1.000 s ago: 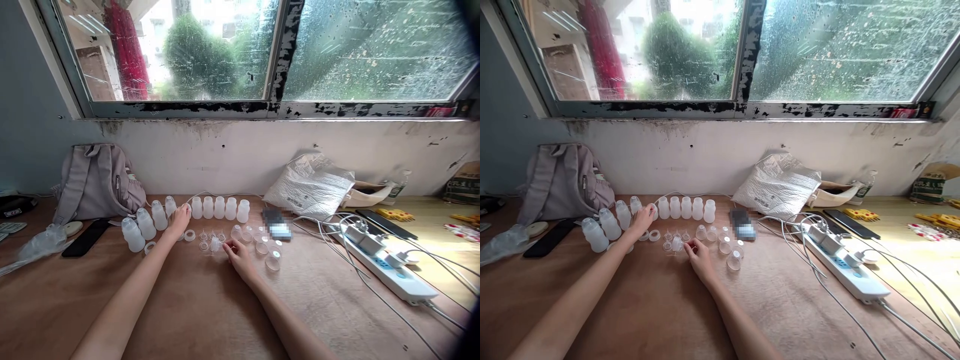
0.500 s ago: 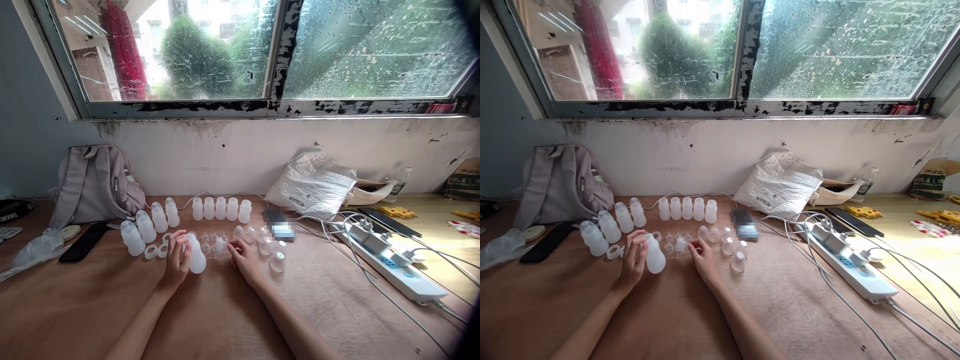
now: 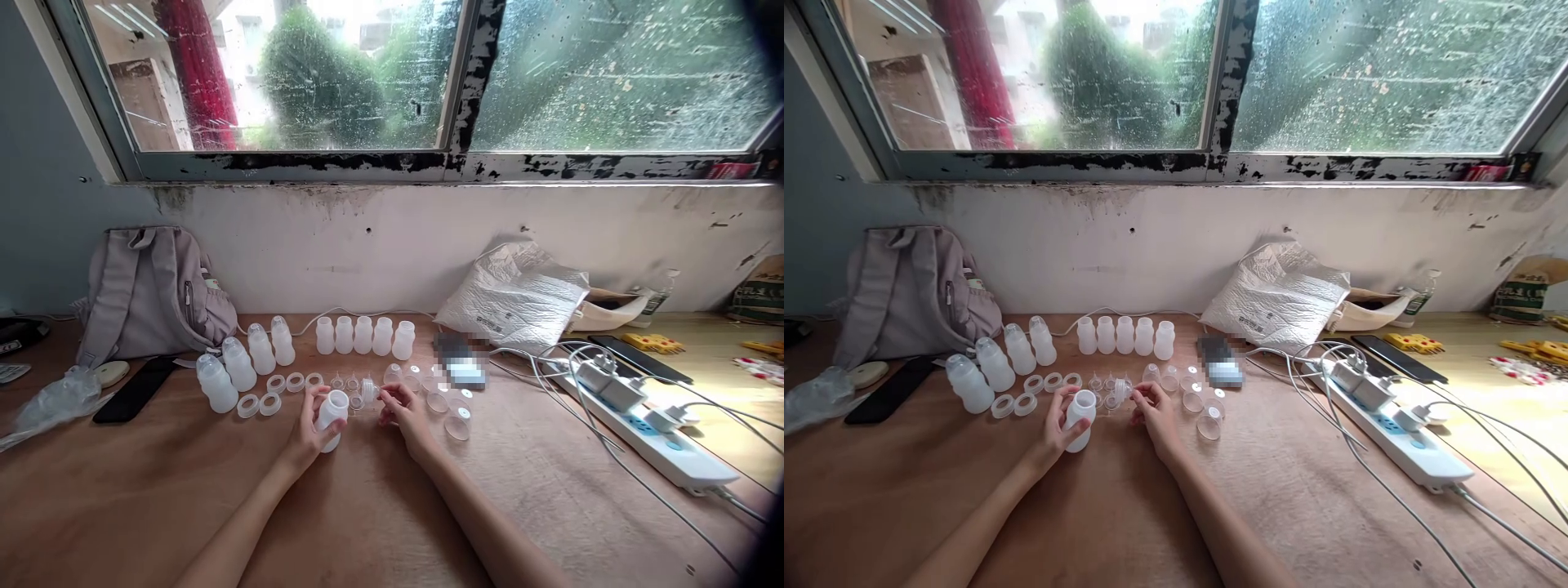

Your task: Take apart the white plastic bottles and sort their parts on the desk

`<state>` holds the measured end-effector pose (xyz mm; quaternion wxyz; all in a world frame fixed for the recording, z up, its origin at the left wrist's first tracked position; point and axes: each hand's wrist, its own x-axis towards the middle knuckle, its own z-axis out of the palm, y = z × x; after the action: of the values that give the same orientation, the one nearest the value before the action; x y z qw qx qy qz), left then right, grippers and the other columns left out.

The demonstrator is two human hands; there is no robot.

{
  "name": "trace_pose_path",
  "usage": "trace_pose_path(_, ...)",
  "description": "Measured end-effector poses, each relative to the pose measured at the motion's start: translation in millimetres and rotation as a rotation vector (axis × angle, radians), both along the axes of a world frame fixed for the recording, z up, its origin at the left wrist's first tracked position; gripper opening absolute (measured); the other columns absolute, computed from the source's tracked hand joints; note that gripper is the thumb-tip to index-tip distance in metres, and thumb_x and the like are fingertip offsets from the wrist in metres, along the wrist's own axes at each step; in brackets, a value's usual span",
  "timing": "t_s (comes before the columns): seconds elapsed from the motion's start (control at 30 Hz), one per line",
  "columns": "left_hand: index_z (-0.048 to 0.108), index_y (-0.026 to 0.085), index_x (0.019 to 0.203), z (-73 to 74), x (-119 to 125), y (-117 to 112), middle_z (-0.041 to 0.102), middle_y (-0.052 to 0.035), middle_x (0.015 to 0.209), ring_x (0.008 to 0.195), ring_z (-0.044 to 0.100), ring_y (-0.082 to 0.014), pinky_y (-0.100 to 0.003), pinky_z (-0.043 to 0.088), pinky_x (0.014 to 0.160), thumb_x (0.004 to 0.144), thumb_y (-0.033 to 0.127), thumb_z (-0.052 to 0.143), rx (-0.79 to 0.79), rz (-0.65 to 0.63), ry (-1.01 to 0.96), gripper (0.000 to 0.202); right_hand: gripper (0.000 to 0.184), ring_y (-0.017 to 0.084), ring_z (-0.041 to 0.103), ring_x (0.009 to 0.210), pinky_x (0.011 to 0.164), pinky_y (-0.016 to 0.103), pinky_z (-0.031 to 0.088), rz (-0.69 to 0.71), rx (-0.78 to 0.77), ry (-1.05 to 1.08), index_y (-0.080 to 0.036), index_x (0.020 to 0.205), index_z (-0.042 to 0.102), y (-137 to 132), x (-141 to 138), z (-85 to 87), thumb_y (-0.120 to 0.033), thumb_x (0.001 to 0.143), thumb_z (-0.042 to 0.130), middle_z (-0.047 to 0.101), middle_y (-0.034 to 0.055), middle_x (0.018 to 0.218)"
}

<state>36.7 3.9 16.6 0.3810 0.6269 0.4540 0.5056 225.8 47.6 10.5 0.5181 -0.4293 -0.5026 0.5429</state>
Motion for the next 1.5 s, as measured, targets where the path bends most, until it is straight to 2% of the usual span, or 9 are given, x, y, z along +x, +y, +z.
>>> trace_pose_path(0.1, 0.042, 0.019, 0.109, -1.8, 1, 1, 0.056, -0.0078, 0.101, 0.089, 0.054, -0.0200, -0.031, 0.042, 0.079, 0.068, 0.041, 0.061, -0.017, 0.002, 0.137, 0.050, 0.032, 0.008, 0.050, 0.047, 0.045, 0.025, 0.046, 0.016, 0.033, 0.022, -0.018, 0.081, 0.050, -2, 2, 8.2, -0.046, 0.068, 0.059, 0.053, 0.0006, 0.074)
trace_pose_path(0.17, 0.044, 0.020, 0.110, -1.8, 2, 0, 0.056, -0.0082, 0.104, 0.093, 0.053, -0.0213, -0.032, 0.041, 0.079, 0.066, 0.041, 0.062, -0.008, 0.014, 0.198, 0.053, 0.030, 0.009, 0.051, 0.049, 0.047, 0.025, 0.047, 0.042, 0.090, 0.015, -0.017, 0.080, 0.051, -4, 3, 14.2, -0.044, 0.070, 0.057, 0.053, 0.0009, 0.073)
trace_pose_path(0.27, 0.042, 0.021, 0.111, 0.3, 2, -3, 0.060, -0.0053, 0.091, 0.083, 0.056, -0.0199, -0.030, 0.044, 0.072, 0.064, 0.040, 0.064, -0.027, 0.026, 0.222, 0.055, 0.025, 0.010, 0.051, 0.051, 0.047, 0.026, 0.046, 0.081, 0.162, -0.014, -0.017, 0.079, 0.052, -6, 5, 21.4, -0.041, 0.072, 0.056, 0.052, 0.0004, 0.070)
trace_pose_path(0.33, 0.045, 0.021, 0.108, 3.3, 2, -5, 0.061, -0.0045, 0.089, 0.081, 0.057, -0.0194, -0.030, 0.045, 0.071, 0.065, 0.040, 0.063, -0.022, 0.024, 0.239, 0.049, 0.023, 0.011, 0.051, 0.051, 0.047, 0.025, 0.045, 0.106, 0.196, -0.056, -0.018, 0.079, 0.053, -7, 6, 24.2, -0.040, 0.073, 0.056, 0.051, -0.0005, 0.066)
trace_pose_path(0.4, 0.051, 0.022, 0.102, 7.0, 1, -6, 0.059, -0.0057, 0.097, 0.087, 0.056, -0.0203, -0.031, 0.044, 0.076, 0.066, 0.039, 0.062, 0.028, 0.030, 0.276, 0.042, 0.021, 0.011, 0.050, 0.051, 0.048, 0.026, 0.045, 0.127, 0.223, -0.126, -0.018, 0.078, 0.053, -8, 7, 25.8, -0.039, 0.074, 0.055, 0.050, -0.0014, 0.061)
trace_pose_path(0.67, 0.057, 0.021, 0.101, 10.3, -2, -5, 0.059, -0.0075, 0.098, 0.089, 0.055, -0.0216, -0.033, 0.043, 0.078, 0.067, 0.038, 0.061, 0.154, 0.059, 0.360, 0.038, 0.020, 0.011, 0.049, 0.050, 0.049, 0.025, 0.042, 0.126, 0.271, -0.291, -0.018, 0.078, 0.054, -11, 8, 24.6, -0.038, 0.076, 0.052, 0.050, -0.0018, 0.059)
trace_pose_path(1.17, 0.057, 0.021, 0.102, 11.0, -4, -6, 0.058, -0.0070, 0.098, 0.089, 0.055, -0.0207, -0.031, 0.043, 0.078, 0.069, 0.036, 0.061, 0.182, 0.036, 0.368, 0.037, 0.022, 0.010, 0.047, 0.047, 0.046, 0.023, 0.037, 0.132, 0.260, -0.308, -0.018, 0.077, 0.053, -9, 8, 21.0, -0.040, 0.075, 0.053, 0.048, -0.0030, 0.056)
trace_pose_path(1.37, 0.057, 0.020, 0.103, 12.3, -6, -6, 0.059, -0.0071, 0.096, 0.088, 0.055, -0.0206, -0.032, 0.045, 0.077, 0.068, 0.037, 0.061, 0.185, 0.029, 0.378, 0.039, 0.029, 0.009, 0.044, 0.045, 0.044, 0.022, 0.034, 0.142, 0.285, -0.340, -0.018, 0.064, 0.047, -13, 7, 25.1, -0.043, 0.078, 0.048, 0.045, -0.0027, 0.056)
trace_pose_path(1.5, 0.056, 0.020, 0.103, 12.2, -6, -7, 0.058, -0.0064, 0.095, 0.088, 0.055, -0.0197, -0.032, 0.045, 0.077, 0.068, 0.038, 0.061, 0.224, -0.005, 0.409, 0.040, 0.035, 0.008, 0.035, 0.043, 0.042, 0.022, 0.026, 0.129, 0.285, -0.402, -0.019, 0.054, 0.039, -14, 5, 26.0, -0.042, 0.079, 0.046, 0.035, -0.0050, 0.048)
